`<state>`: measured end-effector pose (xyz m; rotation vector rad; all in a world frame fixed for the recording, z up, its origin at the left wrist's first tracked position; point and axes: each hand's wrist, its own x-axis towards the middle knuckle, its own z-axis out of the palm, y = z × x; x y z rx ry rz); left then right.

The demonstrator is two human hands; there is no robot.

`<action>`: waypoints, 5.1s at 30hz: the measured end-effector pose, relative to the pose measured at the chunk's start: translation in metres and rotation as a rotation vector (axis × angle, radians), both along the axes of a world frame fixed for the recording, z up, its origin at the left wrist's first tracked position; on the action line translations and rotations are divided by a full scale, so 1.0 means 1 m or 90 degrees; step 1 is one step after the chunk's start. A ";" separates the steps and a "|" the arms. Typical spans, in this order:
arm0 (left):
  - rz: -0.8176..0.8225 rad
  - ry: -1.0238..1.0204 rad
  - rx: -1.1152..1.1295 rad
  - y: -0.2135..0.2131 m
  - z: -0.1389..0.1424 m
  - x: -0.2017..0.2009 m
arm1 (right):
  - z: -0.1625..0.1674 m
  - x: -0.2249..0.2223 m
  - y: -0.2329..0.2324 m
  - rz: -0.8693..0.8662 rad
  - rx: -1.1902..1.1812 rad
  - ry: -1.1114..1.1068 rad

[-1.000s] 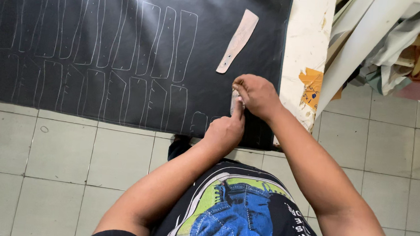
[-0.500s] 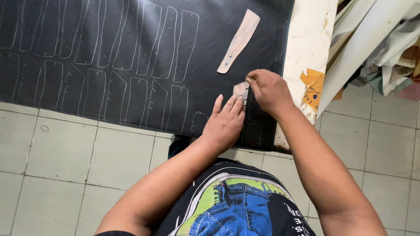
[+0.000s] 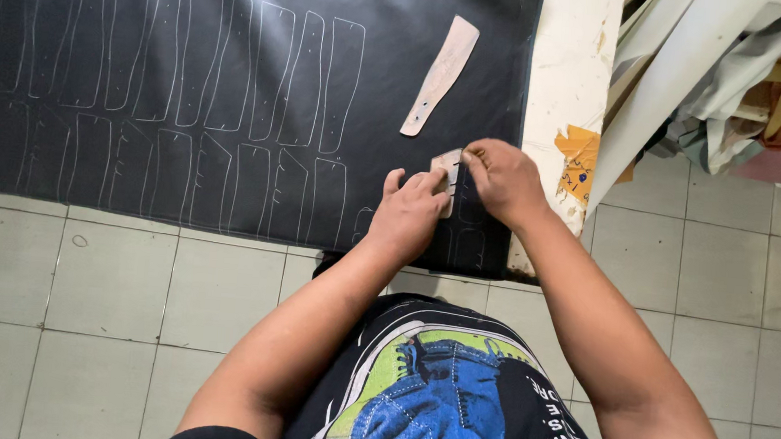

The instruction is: The person marks a large black fabric sheet with a pencil using a paper template as a guide. They repeatedly position the template and trace its outline to create multiple identical shapes on the fabric.

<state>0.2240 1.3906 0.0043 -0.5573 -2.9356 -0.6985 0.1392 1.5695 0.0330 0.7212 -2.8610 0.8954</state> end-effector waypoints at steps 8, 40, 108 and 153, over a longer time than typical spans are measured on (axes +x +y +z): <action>0.038 0.036 0.003 -0.004 -0.001 -0.004 | 0.005 0.007 -0.002 0.014 -0.042 -0.067; 0.061 -0.060 0.057 -0.016 -0.001 -0.012 | 0.008 0.051 0.012 -0.068 -0.116 -0.115; 0.062 -0.072 0.103 -0.021 0.006 -0.009 | 0.003 0.055 -0.004 -0.085 -0.186 -0.112; 0.130 0.002 0.169 -0.071 -0.005 0.004 | -0.030 0.057 -0.011 0.075 0.016 -0.281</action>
